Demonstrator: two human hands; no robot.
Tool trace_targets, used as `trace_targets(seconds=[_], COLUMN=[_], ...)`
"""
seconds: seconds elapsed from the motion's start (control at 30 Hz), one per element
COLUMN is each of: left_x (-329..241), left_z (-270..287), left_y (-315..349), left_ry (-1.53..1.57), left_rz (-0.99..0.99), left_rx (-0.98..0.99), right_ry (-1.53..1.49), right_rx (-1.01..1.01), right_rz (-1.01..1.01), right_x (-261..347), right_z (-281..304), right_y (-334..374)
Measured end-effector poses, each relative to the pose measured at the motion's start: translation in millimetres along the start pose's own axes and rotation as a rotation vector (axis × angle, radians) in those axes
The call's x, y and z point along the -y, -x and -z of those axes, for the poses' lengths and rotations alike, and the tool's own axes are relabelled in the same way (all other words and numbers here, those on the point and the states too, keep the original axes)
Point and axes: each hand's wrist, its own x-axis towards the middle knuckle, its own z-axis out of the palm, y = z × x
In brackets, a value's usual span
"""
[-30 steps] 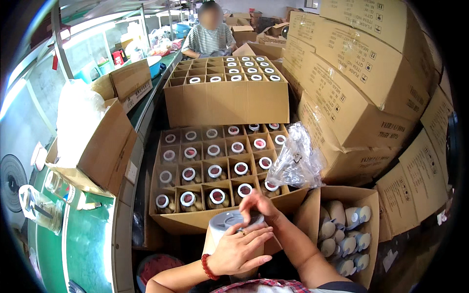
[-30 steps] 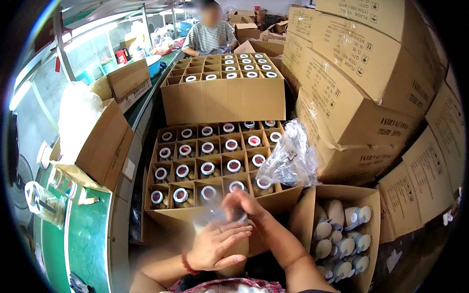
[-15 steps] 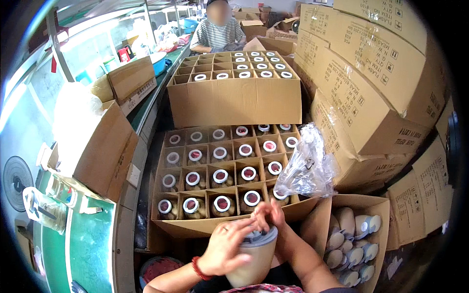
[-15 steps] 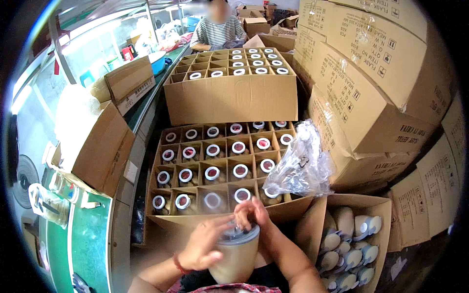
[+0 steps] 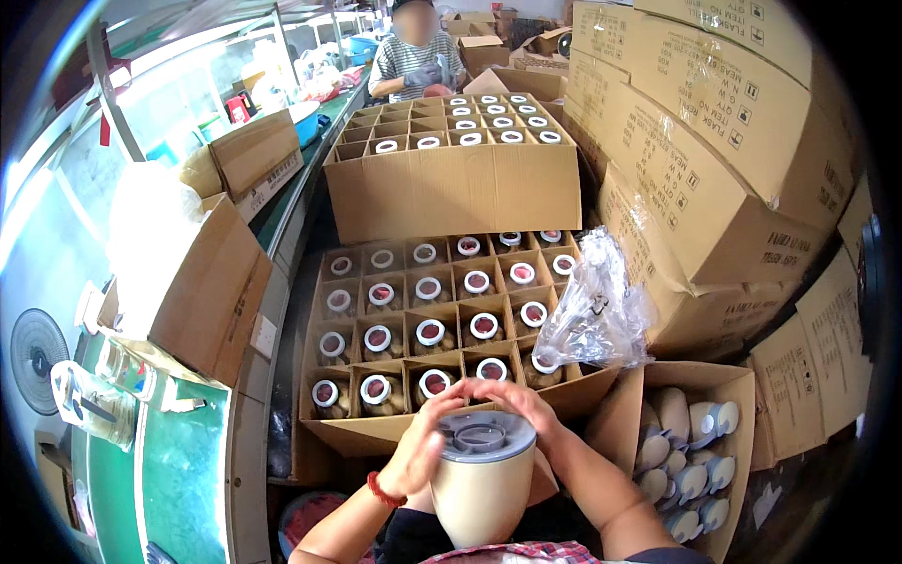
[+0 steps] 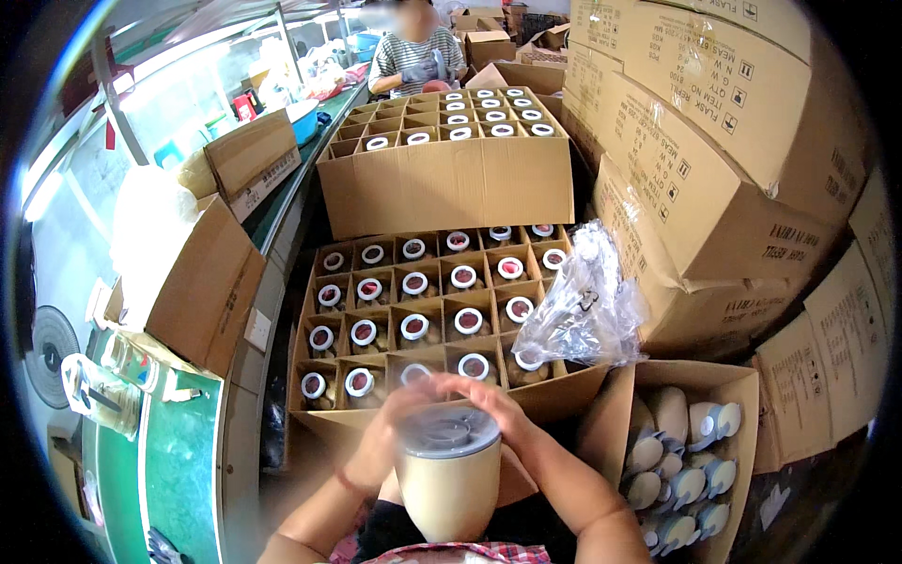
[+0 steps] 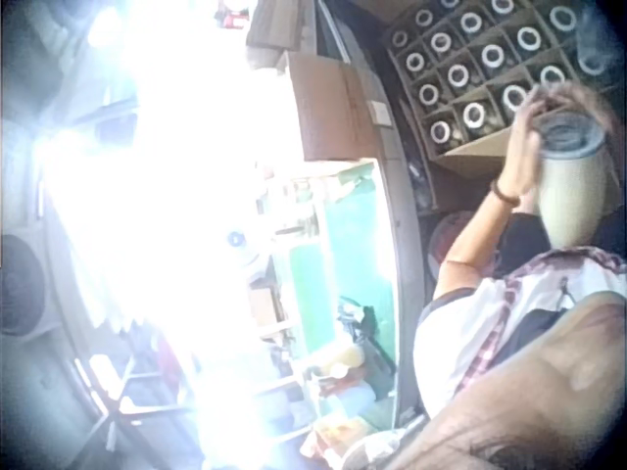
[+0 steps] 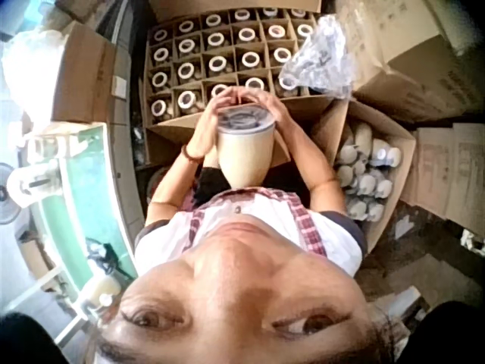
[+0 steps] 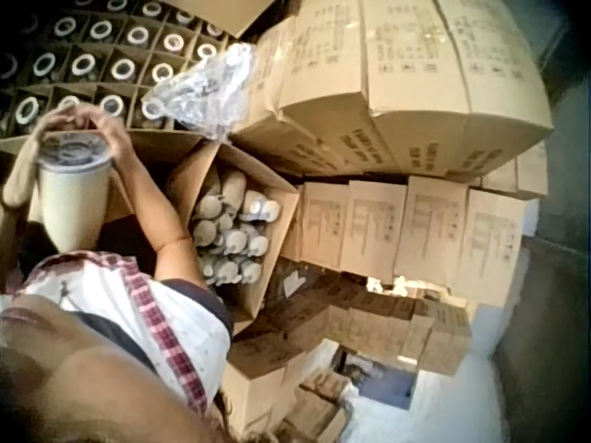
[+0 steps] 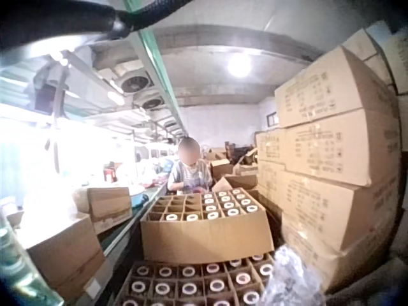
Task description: The person places white plastic rings into compartments of a cardboard box. Then, the person unpacks beige containers from a box, opens them, inserts a metal strainer, and closes them with lids. The person handles the containers one at a time.
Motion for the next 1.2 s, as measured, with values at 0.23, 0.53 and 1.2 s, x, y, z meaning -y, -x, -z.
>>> trace_targets(seconds=[0.23,0.53,1.2], left_x=[-14.8,15.8,-85.9], left_z=[13.8,6.5,-9.9], left_y=[0.5,7.1,-24.9], left_ry=[0.461,0.042,-0.137], left_rz=[0.097,-0.042,-0.174], left_rx=[-0.248,-0.022,0.086], right_ry=[0.206,0.004,0.192], right_rx=[-0.213,-0.076,-0.49], right_rz=[-0.311,-0.102,-0.281], right_x=[-10.1,14.4,1.6], right_z=[25.4,-14.8,33.3], right_y=[-18.8,-0.5,-46.8])
